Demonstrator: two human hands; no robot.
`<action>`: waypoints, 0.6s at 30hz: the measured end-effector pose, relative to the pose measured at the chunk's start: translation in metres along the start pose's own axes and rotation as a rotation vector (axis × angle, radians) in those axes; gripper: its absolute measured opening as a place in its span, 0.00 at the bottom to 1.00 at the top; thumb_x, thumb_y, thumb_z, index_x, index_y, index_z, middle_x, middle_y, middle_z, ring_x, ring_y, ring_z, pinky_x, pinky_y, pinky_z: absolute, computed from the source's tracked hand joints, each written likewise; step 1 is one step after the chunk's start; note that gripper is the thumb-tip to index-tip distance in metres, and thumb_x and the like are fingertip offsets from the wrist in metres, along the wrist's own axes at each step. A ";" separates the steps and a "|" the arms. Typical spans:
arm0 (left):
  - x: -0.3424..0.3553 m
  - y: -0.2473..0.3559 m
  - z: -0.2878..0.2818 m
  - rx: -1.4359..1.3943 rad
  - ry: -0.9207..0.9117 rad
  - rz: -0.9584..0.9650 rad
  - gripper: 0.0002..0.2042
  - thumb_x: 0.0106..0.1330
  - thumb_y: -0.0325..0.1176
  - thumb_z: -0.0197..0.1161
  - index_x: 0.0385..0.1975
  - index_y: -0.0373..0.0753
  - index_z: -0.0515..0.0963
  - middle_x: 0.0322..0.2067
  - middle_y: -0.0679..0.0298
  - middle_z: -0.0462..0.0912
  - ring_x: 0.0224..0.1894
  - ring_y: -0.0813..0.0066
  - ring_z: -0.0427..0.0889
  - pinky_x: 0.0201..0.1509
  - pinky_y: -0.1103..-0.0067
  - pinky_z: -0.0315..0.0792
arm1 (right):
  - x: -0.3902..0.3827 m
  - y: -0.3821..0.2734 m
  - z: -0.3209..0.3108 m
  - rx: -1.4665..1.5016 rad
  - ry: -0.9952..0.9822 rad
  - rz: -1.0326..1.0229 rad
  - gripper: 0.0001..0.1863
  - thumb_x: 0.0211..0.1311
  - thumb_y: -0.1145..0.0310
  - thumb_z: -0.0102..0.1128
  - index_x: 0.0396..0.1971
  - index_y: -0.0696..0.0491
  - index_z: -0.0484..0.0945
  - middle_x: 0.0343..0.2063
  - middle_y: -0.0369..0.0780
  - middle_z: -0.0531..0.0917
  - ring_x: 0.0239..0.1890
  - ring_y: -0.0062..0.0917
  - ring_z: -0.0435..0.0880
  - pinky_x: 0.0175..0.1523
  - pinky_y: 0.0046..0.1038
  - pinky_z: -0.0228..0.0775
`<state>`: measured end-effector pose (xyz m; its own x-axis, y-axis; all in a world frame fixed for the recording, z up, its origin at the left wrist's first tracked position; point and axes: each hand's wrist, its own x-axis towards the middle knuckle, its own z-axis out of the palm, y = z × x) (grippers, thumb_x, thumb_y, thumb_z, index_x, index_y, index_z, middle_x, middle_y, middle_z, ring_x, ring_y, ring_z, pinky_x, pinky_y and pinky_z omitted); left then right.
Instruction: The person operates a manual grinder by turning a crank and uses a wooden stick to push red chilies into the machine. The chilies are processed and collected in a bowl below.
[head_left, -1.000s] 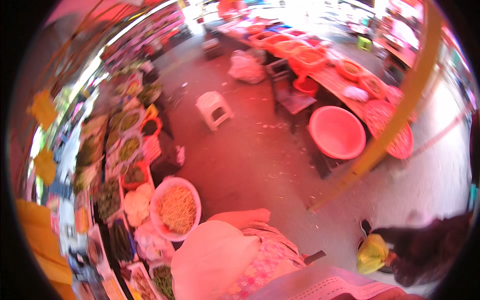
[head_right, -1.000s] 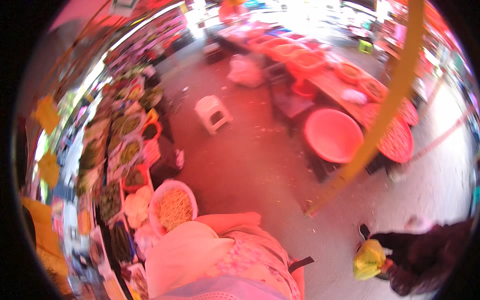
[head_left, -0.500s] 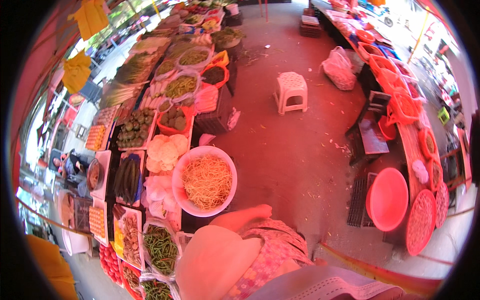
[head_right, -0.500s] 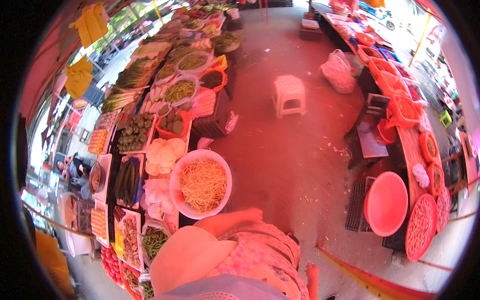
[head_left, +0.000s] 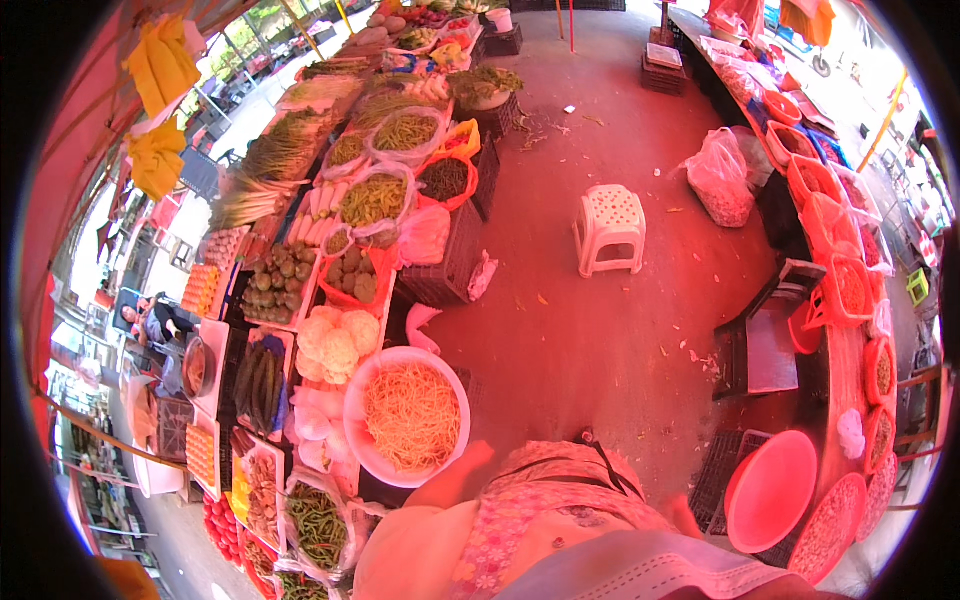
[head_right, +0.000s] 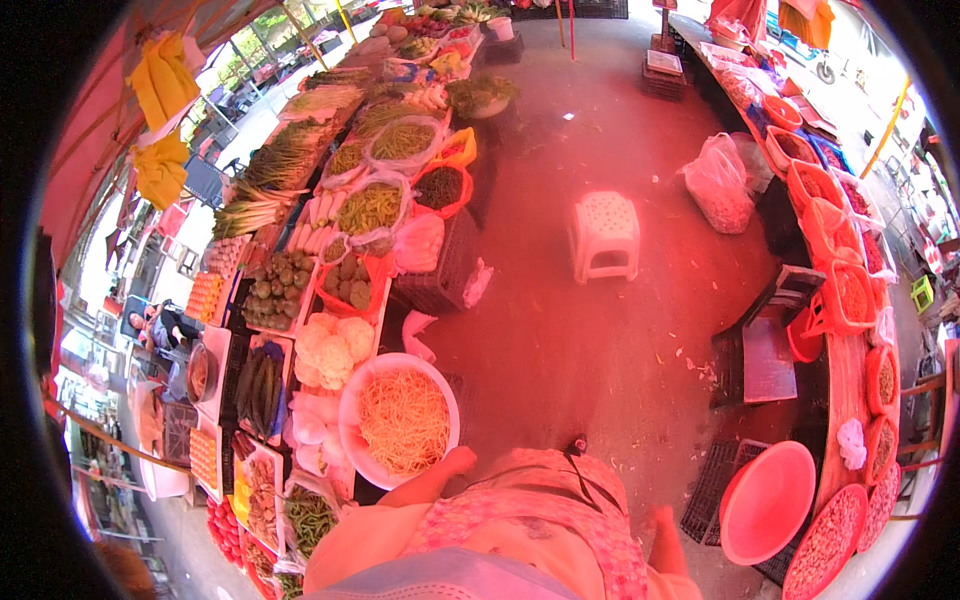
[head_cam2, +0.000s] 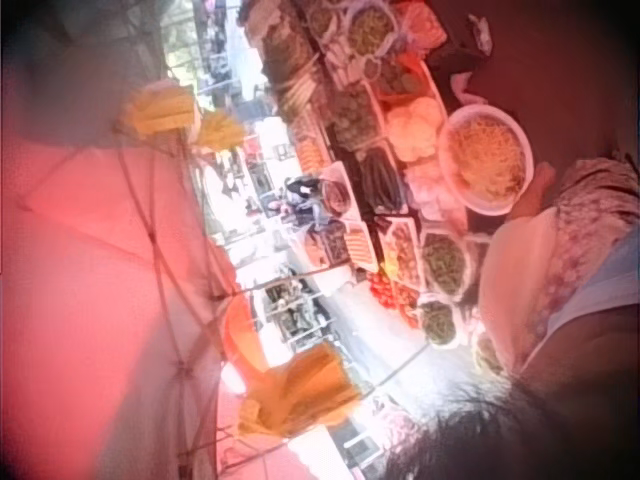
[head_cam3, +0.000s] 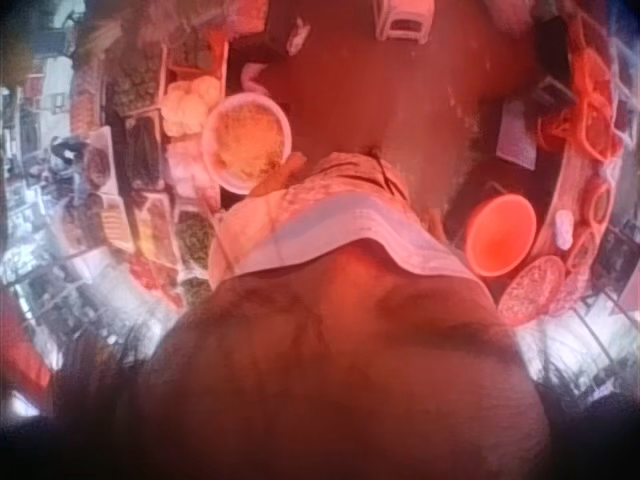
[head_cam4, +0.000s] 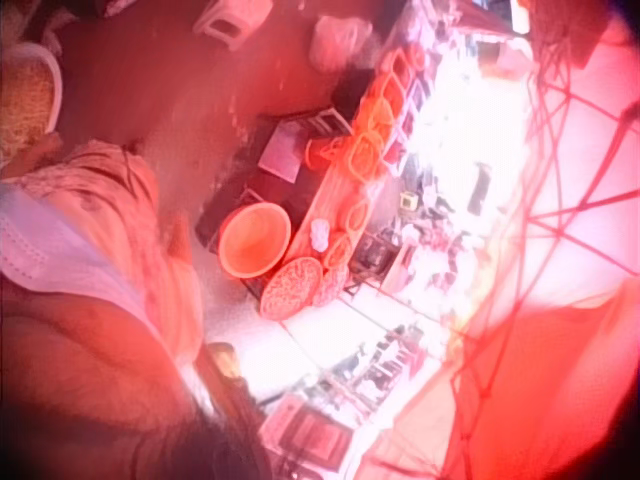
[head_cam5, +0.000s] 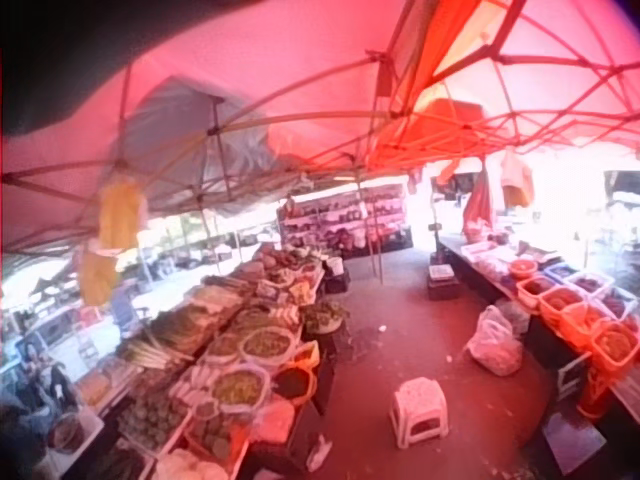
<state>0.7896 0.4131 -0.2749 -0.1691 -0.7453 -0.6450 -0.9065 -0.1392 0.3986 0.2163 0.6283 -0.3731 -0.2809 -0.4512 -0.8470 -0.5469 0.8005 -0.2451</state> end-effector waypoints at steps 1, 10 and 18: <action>0.004 0.010 -0.014 0.061 0.067 0.028 0.12 0.56 0.38 0.57 0.26 0.37 0.82 0.27 0.53 0.84 0.34 0.59 0.84 0.38 0.66 0.76 | 0.028 -0.024 -0.036 -0.304 -0.005 -0.131 0.15 0.51 0.53 0.61 0.32 0.47 0.84 0.31 0.38 0.85 0.32 0.32 0.85 0.35 0.35 0.75; 0.114 0.006 -0.072 -0.423 0.414 -0.241 0.10 0.54 0.38 0.60 0.23 0.38 0.83 0.22 0.58 0.83 0.28 0.67 0.83 0.34 0.69 0.76 | 0.197 -0.368 -0.229 0.076 0.209 -0.340 0.16 0.62 0.59 0.55 0.31 0.58 0.81 0.21 0.40 0.82 0.18 0.29 0.81 0.22 0.31 0.73; 0.255 -0.047 -0.220 -0.462 0.018 -0.410 0.09 0.60 0.36 0.58 0.32 0.38 0.81 0.28 0.55 0.82 0.33 0.60 0.82 0.36 0.70 0.76 | 0.253 -0.536 -0.233 0.112 0.066 -0.279 0.19 0.61 0.58 0.53 0.37 0.60 0.82 0.22 0.43 0.83 0.23 0.29 0.84 0.25 0.31 0.75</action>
<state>0.8743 0.0862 -0.3141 0.1677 -0.5816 -0.7960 -0.6345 -0.6816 0.3644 0.2548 -0.0067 -0.3466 -0.1845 -0.6817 -0.7079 -0.5212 0.6786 -0.5176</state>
